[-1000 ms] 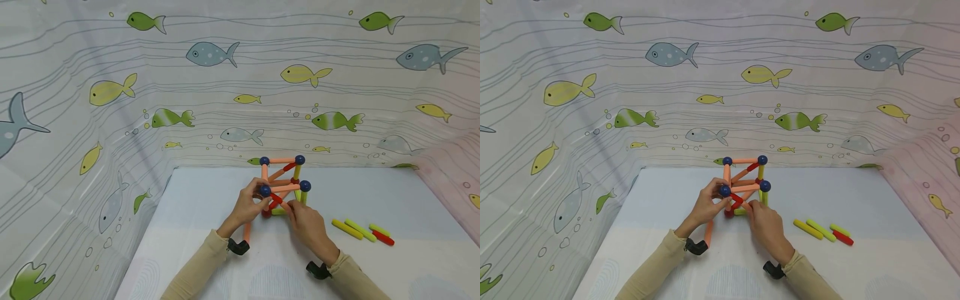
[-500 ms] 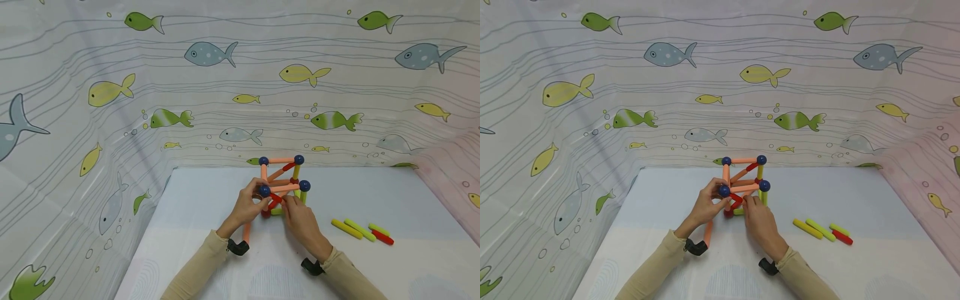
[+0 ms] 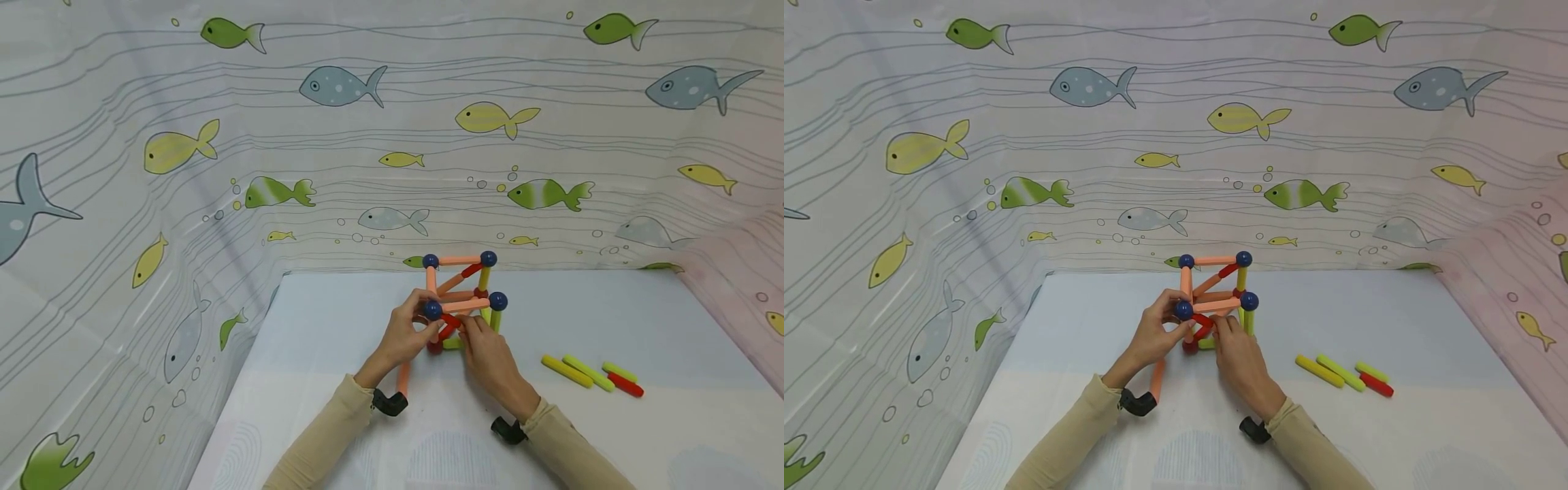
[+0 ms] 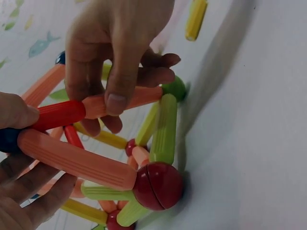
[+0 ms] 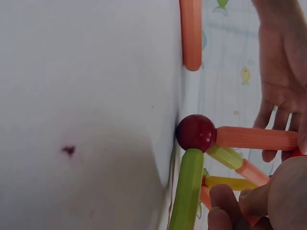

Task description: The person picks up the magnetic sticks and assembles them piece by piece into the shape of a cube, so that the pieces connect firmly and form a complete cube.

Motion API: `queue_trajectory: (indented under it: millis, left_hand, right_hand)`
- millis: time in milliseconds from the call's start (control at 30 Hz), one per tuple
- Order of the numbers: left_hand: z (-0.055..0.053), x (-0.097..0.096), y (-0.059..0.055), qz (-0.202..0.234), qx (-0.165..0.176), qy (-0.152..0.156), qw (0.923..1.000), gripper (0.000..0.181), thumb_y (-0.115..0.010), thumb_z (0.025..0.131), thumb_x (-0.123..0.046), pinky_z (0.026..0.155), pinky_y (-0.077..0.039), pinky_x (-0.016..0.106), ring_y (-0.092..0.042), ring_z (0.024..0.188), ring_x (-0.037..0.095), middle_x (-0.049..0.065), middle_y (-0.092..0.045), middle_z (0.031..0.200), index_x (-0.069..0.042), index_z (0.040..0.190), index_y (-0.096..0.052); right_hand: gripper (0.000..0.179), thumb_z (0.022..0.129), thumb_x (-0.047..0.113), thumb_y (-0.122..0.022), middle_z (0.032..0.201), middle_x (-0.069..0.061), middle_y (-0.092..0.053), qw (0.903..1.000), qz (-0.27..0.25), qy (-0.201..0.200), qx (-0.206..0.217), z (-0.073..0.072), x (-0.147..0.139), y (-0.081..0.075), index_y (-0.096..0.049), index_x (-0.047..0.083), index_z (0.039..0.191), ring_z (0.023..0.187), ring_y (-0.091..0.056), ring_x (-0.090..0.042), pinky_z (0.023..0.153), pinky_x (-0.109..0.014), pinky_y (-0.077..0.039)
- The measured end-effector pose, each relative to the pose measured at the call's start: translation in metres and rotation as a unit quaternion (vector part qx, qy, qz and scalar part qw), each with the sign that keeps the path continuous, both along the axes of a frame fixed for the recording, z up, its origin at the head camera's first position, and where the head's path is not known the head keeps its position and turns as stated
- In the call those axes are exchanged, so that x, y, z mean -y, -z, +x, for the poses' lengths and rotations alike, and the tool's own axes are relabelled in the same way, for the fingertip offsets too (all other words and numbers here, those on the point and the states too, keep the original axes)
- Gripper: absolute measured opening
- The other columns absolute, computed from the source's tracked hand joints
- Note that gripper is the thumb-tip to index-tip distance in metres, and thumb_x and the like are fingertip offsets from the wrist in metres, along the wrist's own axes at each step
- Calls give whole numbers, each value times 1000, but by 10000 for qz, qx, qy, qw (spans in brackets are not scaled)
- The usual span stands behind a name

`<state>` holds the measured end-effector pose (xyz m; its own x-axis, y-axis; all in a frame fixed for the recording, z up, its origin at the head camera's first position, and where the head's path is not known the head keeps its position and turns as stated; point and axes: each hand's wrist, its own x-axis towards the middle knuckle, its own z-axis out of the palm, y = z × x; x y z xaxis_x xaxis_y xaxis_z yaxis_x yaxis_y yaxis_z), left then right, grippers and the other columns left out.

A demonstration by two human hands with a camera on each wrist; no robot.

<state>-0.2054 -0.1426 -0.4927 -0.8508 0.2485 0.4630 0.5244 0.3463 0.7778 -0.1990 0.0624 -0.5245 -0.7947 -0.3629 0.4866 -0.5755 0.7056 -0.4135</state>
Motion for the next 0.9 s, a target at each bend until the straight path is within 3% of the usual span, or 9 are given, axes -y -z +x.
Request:
queue_trajectory:
  millis: [167, 267, 367, 500, 600, 700, 767, 900]
  left_hand:
    - [-1, 0, 1, 9, -126, -21, 9999, 44, -77, 93, 0, 80, -63, 28, -73, 99, 23, 11, -74, 110, -4, 132, -57]
    - [-1, -1, 1, 35, -134, -6, 9999, 44, -77, 93, 1, 80, -63, 29, -73, 98, 23, 12, -73, 110, -2, 132, -57]
    - [-1, -2, 0, 27, -129, 20, 9999, 44, -77, 93, 2, 80, -63, 29, -73, 99, 24, 13, -74, 111, 1, 132, -56]
    - [-1, -2, 0, -10, -159, 38, 9999, 44, -77, 93, 3, 80, -63, 29, -74, 100, 24, 14, -74, 112, -2, 132, -57]
    - [-1, -2, 0, -45, -209, 38, 9998, 44, -76, 93, 3, 80, -63, 28, -74, 99, 24, 14, -74, 112, -5, 131, -57]
    - [-1, -1, 0, -78, -242, 31, 9997, 44, -76, 93, 2, 80, -63, 28, -74, 98, 23, 14, -74, 111, -3, 132, -56]
    - [-1, -1, 0, -77, -256, 22, 9996, 44, -77, 93, 3, 79, -63, 30, -74, 98, 24, 14, -74, 111, 0, 132, -56]
    - [0, -1, 0, -41, -196, 4, 9998, 44, -77, 92, 3, 79, -64, 32, -74, 97, 24, 13, -74, 111, 0, 132, -57]
  right_hand:
    - [45, 92, 0, -81, 107, -19, -71, 10000, -38, -61, 35, -2, -2, 1, -63, -1, 133, 82, -75, -28, 72, -40, -65]
    - [53, 91, 3, -83, 118, -21, -70, 9998, -184, -53, 15, -1, -5, 1, -60, -1, 138, 89, -78, -31, 71, -38, -65]
    - [56, 88, 5, -85, 123, -21, -66, 9988, -451, 43, -197, 3, -9, 0, -60, -2, 138, 80, -77, -25, 64, -30, -63]
    - [38, 83, 4, -88, 96, -13, -68, 9958, -628, 87, -665, 9, -16, 0, -69, -1, 115, 58, -59, -11, 53, -18, -52]
    - [36, 81, 7, -89, 73, -1, -65, 9979, -254, -123, -577, 11, -19, 3, -71, 2, 111, 52, -45, -3, 48, -15, -40]
    - [42, 86, 12, -87, 61, 7, -56, 9983, 386, -429, -45, 11, -18, 8, -71, 4, 124, 48, -36, 2, 45, -16, -33]
    - [44, 91, 16, -84, 59, 9, -50, 9953, 749, -544, 301, 10, -16, 10, -69, 5, 131, 48, -37, 1, 45, -17, -34]
    - [37, 93, 16, -82, 62, 7, -52, 9907, 1130, -566, 498, 5, -11, 14, -70, 6, 126, 51, -45, -5, 48, -24, -45]
